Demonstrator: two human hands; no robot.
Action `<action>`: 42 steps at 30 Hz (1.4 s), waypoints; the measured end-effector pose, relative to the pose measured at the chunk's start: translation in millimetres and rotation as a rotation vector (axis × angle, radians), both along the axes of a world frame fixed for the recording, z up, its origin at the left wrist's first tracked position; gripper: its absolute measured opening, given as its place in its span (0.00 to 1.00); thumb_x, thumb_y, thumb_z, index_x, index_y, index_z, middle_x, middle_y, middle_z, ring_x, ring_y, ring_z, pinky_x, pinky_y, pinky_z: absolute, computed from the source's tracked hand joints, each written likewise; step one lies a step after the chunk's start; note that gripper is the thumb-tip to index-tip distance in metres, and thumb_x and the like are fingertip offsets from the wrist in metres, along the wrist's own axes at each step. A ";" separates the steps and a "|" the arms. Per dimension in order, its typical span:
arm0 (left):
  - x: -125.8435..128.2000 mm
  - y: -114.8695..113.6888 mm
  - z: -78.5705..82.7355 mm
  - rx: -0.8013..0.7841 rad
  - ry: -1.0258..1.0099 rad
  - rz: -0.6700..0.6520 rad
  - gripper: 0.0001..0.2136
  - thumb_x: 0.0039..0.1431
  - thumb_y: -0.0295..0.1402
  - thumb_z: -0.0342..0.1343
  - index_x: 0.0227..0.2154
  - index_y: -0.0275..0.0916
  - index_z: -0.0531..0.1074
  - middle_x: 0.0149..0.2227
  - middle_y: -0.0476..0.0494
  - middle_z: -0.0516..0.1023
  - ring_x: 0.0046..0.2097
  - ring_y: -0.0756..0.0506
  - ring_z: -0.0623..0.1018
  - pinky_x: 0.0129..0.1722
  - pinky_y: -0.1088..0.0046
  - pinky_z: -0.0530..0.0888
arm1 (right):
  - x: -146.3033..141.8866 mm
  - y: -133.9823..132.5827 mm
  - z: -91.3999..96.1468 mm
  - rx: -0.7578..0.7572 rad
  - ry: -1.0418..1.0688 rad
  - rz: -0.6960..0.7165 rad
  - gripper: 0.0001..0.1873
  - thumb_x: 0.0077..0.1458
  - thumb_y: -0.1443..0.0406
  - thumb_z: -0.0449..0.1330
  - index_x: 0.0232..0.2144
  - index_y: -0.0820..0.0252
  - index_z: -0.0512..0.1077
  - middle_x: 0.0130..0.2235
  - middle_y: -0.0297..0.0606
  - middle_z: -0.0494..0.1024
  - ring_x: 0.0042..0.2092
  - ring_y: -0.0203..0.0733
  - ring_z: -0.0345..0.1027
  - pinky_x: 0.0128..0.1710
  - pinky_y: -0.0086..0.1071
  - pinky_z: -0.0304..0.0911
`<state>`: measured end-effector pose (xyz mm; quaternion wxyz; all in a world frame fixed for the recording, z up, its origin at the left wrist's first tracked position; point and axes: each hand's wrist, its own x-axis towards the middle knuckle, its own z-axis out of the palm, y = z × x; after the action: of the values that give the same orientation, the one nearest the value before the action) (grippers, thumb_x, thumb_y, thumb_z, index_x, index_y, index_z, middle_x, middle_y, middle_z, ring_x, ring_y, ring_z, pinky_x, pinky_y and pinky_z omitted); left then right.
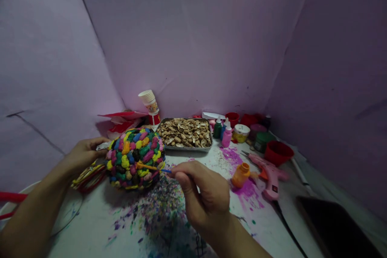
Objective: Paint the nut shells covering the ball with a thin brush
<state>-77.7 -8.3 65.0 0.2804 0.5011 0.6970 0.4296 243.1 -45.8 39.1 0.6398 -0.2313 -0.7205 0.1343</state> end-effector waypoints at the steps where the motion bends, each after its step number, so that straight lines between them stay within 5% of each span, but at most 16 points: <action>1: 0.3 0.2 0.2 -0.002 -0.001 0.001 0.12 0.26 0.35 0.61 0.21 0.38 0.75 0.21 0.53 0.76 0.27 0.47 0.71 0.29 0.73 0.67 | 0.2 -0.2 0.2 0.005 -0.005 -0.007 0.09 0.59 0.74 0.55 0.35 0.57 0.73 0.28 0.31 0.79 0.29 0.31 0.75 0.28 0.22 0.68; 42: 2.6 -3.8 0.7 0.021 0.019 -0.055 0.10 0.32 0.36 0.62 0.23 0.39 0.75 0.23 0.51 0.78 0.28 0.47 0.73 0.30 0.72 0.69 | -0.9 -11.3 3.3 0.029 -0.064 0.012 0.12 0.56 0.75 0.55 0.37 0.55 0.73 0.28 0.34 0.81 0.29 0.38 0.78 0.28 0.26 0.72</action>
<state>-75.1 -12.1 65.7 0.2802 0.5268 0.6811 0.4243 242.2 -57.1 42.4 0.6189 -0.2217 -0.7439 0.1201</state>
